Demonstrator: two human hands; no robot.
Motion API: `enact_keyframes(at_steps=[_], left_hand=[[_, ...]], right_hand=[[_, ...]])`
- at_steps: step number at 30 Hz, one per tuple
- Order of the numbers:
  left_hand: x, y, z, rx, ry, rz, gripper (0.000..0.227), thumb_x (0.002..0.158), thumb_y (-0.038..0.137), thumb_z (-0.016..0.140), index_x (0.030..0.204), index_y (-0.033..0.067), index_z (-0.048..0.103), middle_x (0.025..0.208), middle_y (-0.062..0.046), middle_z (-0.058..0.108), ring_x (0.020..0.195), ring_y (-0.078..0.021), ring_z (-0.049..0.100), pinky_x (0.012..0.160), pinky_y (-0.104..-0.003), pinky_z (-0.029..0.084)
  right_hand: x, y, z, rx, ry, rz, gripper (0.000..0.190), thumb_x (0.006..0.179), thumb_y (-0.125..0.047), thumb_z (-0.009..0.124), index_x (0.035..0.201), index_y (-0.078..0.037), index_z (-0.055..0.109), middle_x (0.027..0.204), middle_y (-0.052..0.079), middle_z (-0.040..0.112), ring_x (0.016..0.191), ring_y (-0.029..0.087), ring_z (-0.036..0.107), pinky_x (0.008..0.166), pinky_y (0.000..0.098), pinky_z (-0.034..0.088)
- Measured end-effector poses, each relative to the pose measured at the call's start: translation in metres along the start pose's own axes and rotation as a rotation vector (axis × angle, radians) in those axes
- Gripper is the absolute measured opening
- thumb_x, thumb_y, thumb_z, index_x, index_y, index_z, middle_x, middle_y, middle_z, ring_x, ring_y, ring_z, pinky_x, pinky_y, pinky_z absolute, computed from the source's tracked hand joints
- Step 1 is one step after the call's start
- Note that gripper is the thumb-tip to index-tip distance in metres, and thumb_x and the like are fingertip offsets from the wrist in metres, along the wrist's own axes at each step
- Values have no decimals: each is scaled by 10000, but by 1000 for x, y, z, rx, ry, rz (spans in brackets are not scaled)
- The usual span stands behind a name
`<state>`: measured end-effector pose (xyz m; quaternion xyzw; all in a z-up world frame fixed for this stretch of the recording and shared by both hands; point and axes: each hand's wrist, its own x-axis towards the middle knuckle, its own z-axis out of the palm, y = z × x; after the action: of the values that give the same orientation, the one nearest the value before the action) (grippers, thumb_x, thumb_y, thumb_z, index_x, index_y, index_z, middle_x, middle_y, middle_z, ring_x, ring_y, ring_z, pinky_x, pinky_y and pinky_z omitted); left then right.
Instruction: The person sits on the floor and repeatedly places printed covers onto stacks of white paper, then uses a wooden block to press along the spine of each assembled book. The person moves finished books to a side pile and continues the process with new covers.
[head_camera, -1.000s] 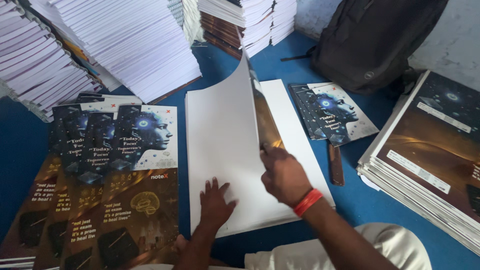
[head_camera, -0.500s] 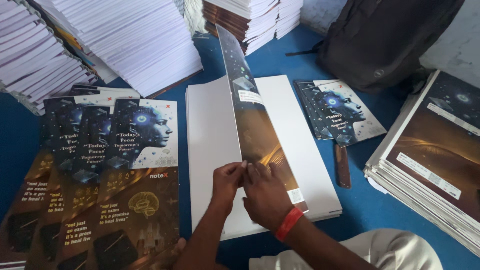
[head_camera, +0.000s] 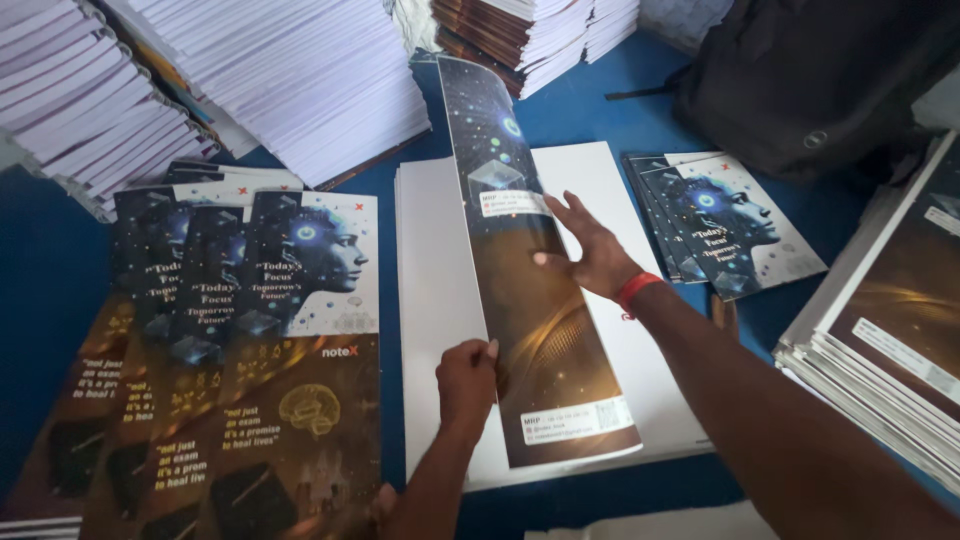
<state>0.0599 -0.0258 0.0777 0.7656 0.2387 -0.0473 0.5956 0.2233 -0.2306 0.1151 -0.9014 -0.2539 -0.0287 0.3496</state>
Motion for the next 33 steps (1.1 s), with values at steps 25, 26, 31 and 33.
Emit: enact_keyframes(at_steps=[25,26,31,33], left_hand=[[68,-34,-8,-151,185,-249,651,783,105,689,1420,56,566,1370,-182,637,1250,-316,648,1056,-389,501],[69,-34,-8,-151,186,-266,649,777,101,687,1415,55,573,1359,-181,646,1241,-315,650,1051,-388,503],[69,-33,-13,-219,167,-311,646,757,91,668,1396,43,589,1257,-192,733,1153,-306,704,999,-391,532],[70,-32,-14,-159,196,-325,622,770,111,679,1386,54,613,1251,-183,715,1133,-295,692,979,-385,531]], right_hand=[[30,-10,82,-401,-312,422,1125,636,-698,825,1593,-437,296,1731,104,-14,1500,589,121,1170,616,367],[30,-14,82,-420,-323,434,1112,645,-696,821,1591,-436,296,1733,93,-21,1510,574,109,1156,640,369],[32,-39,81,-476,-360,484,1083,663,-677,816,1585,-435,301,1736,55,-30,1545,526,64,1091,735,385],[33,-45,82,-491,-365,490,1081,666,-678,818,1584,-419,310,1734,59,-27,1546,529,55,1073,746,396]])
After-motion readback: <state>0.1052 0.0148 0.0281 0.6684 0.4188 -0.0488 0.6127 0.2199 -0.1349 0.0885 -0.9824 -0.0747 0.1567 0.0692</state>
